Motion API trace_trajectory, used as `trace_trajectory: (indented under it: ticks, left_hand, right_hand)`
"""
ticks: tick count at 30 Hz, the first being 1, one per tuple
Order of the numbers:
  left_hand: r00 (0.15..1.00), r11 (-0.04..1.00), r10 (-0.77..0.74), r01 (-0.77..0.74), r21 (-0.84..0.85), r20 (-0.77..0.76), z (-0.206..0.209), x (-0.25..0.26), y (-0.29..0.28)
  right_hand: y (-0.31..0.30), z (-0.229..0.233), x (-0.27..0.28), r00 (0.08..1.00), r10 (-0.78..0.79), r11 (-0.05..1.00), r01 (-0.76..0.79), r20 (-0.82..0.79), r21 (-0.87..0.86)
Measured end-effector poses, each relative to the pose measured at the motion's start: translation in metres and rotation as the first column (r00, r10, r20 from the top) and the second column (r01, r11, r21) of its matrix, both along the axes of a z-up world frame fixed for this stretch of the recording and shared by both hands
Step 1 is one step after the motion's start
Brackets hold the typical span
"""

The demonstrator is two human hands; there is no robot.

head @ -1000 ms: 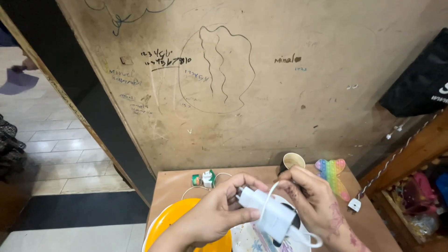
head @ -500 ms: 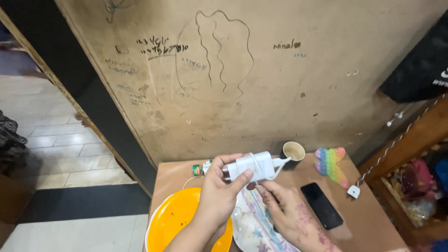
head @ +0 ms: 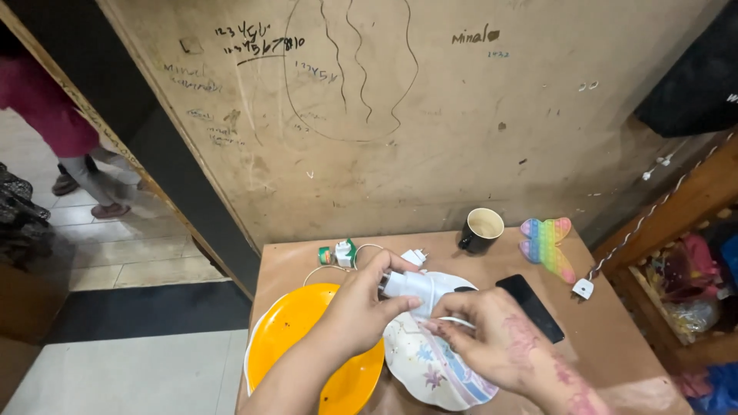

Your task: Tidying a phone charger cable and moving a coffee mug.

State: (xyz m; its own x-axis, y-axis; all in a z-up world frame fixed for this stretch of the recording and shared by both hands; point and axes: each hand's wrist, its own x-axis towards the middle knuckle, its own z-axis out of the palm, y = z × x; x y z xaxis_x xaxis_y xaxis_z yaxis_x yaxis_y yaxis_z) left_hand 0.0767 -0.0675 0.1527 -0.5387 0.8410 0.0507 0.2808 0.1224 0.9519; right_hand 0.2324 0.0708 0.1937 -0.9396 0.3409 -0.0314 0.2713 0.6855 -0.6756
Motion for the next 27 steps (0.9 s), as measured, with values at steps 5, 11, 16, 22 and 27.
trace_trajectory:
  ticks: [5,11,16,22,27]
  left_hand:
    - [0.957,0.984,-0.179,0.173,0.046,0.23,-0.004,-0.003,-0.009]
    - [0.869,0.954,-0.3,0.277,0.116,0.394,-0.013,-0.003,-0.02]
    - [0.748,0.945,-0.326,0.26,0.197,0.578,-0.024,0.003,-0.024]
    - [0.579,0.95,-0.159,-0.133,0.284,0.8,-0.033,0.014,-0.007]
    - [0.622,0.874,0.123,-0.437,0.212,0.774,-0.054,0.005,0.011]
  right_hand:
    - [-0.003,0.025,0.003,0.977,-0.138,0.989,0.146,0.16,-0.037]
    - [0.009,0.005,0.006,0.982,-0.185,0.977,0.182,-0.023,-0.107]
    - [0.044,-0.076,0.001,0.934,-0.101,0.815,-0.119,-0.342,-0.567]
    - [0.049,-0.162,-0.014,0.863,-0.132,0.914,-0.085,-0.487,-0.398]
    - [0.011,-0.155,-0.018,0.985,-0.016,0.87,-0.072,-0.174,-0.488]
